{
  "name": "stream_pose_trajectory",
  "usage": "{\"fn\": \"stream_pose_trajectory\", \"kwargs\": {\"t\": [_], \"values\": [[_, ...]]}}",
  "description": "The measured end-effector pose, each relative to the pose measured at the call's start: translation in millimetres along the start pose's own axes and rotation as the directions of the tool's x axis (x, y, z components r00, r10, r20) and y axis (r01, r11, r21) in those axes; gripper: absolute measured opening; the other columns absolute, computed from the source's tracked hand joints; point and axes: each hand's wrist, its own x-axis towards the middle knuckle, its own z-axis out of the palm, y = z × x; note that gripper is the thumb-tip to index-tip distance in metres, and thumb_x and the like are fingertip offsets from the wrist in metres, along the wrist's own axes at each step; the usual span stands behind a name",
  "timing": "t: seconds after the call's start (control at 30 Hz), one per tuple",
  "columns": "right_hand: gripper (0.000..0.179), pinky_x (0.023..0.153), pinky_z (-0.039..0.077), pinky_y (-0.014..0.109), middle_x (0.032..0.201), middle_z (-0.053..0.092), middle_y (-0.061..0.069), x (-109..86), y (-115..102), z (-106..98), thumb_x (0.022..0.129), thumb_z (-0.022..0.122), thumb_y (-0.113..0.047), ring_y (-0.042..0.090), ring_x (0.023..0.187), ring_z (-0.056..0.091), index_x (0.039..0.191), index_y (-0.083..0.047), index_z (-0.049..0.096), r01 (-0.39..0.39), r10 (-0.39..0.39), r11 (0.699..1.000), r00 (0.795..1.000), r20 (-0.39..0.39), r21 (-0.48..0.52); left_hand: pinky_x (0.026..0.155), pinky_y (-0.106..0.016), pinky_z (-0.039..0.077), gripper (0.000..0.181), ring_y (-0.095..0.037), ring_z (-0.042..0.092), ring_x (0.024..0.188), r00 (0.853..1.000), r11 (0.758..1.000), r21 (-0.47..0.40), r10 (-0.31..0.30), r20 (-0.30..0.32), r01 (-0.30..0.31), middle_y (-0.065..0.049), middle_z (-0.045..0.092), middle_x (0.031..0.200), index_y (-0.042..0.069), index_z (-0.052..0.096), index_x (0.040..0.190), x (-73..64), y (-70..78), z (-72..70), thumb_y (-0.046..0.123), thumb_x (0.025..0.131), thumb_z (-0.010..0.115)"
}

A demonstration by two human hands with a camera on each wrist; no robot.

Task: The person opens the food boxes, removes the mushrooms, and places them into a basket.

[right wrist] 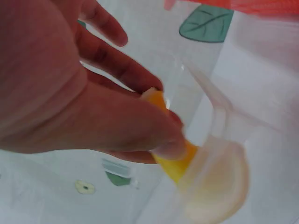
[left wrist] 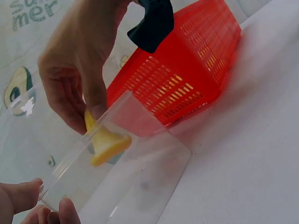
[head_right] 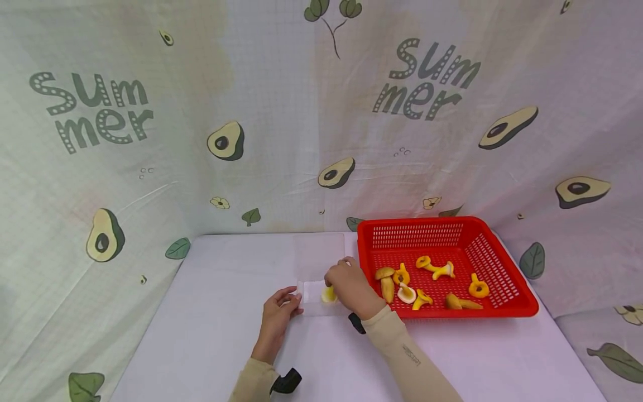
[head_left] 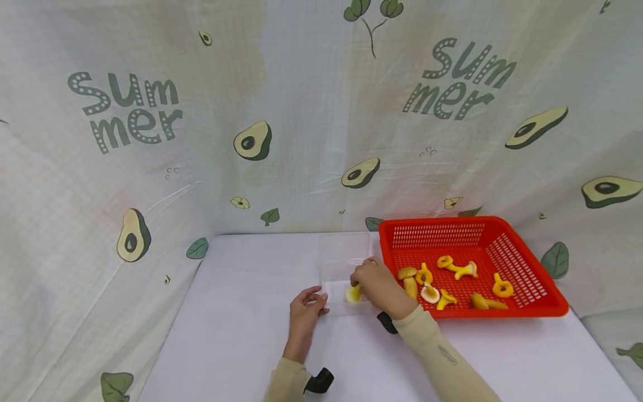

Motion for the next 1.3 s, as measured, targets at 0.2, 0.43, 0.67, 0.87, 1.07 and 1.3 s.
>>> {"fn": "stream_pose_trajectory", "kwargs": {"t": [0.2, 0.43, 0.67, 0.87, 1.07, 1.3], "values": [[0.018, 0.102, 0.05, 0.048, 0.092, 0.076, 0.001, -16.7, 7, -17, 0.079, 0.091, -0.004, 0.026, 0.096, 0.064, 0.092, -0.013, 0.083, 0.025, -0.024, 1.0, 0.989, -0.144, 0.01, 0.067, -0.024, 0.063, 0.039, -0.015, 0.061, 0.079, 1.0, 1.0, 0.015, 0.004, -0.002, -0.004, -0.007, 0.063, 0.093, -0.013, 0.062, 0.131, 0.9, -1.7, -0.4, -0.002, 0.095, 0.074], [0.024, 0.098, 0.051, 0.05, 0.092, 0.077, 0.001, -41.5, 26, -34, 0.074, 0.094, -0.003, 0.026, 0.096, 0.065, 0.093, -0.011, 0.082, 0.017, 0.002, 0.998, 0.955, -0.295, 0.064, 0.067, -0.023, 0.062, 0.04, -0.013, 0.06, 0.08, 1.0, 1.0, 0.003, 0.014, 0.015, -0.014, -0.007, 0.063, 0.094, -0.013, 0.061, 0.131, -1.1, 0.9, 0.2, -0.002, 0.095, 0.075], [0.027, 0.1, 0.051, 0.055, 0.095, 0.077, 0.002, -69.3, 47, -47, 0.075, 0.093, 0.0, 0.027, 0.098, 0.065, 0.099, -0.01, 0.082, -0.053, 0.09, 0.991, 0.941, -0.327, 0.12, 0.068, -0.023, 0.062, 0.039, -0.014, 0.061, 0.081, 0.999, 1.0, 0.007, 0.02, 0.032, -0.021, -0.006, 0.063, 0.094, -0.013, 0.061, 0.133, -1.0, 2.5, 0.0, -0.004, 0.096, 0.072], [0.03, 0.098, 0.051, 0.058, 0.095, 0.077, 0.002, -87.4, 63, -51, 0.076, 0.093, 0.0, 0.029, 0.098, 0.066, 0.102, -0.009, 0.083, -0.099, 0.137, 0.987, 0.927, -0.351, 0.123, 0.07, -0.024, 0.062, 0.042, -0.016, 0.062, 0.082, 0.999, 1.0, 0.012, 0.007, 0.047, -0.007, -0.006, 0.063, 0.095, -0.013, 0.059, 0.135, 0.0, 1.6, -1.7, -0.002, 0.097, 0.073], [0.029, 0.096, 0.05, 0.059, 0.095, 0.077, 0.004, -100.6, 75, -53, 0.077, 0.092, -0.001, 0.033, 0.099, 0.066, 0.103, -0.008, 0.082, -0.147, 0.18, 0.982, 0.916, -0.358, 0.118, 0.07, -0.023, 0.062, 0.04, -0.012, 0.059, 0.08, 0.998, 1.0, 0.007, 0.001, 0.061, -0.001, -0.004, 0.061, 0.094, -0.013, 0.059, 0.135, 1.3, -1.0, -4.1, -0.002, 0.098, 0.071], [0.027, 0.095, 0.048, 0.063, 0.098, 0.077, 0.009, -113.1, 90, -53, 0.078, 0.091, 0.0, 0.038, 0.101, 0.066, 0.102, -0.006, 0.081, -0.185, 0.209, 0.978, 0.906, -0.368, 0.101, 0.071, -0.023, 0.062, 0.04, -0.012, 0.058, 0.079, 0.998, 1.0, 0.001, 0.007, 0.07, -0.007, -0.003, 0.061, 0.095, -0.013, 0.059, 0.135, 0.1, 1.6, -3.5, 0.0, 0.099, 0.071]]}}
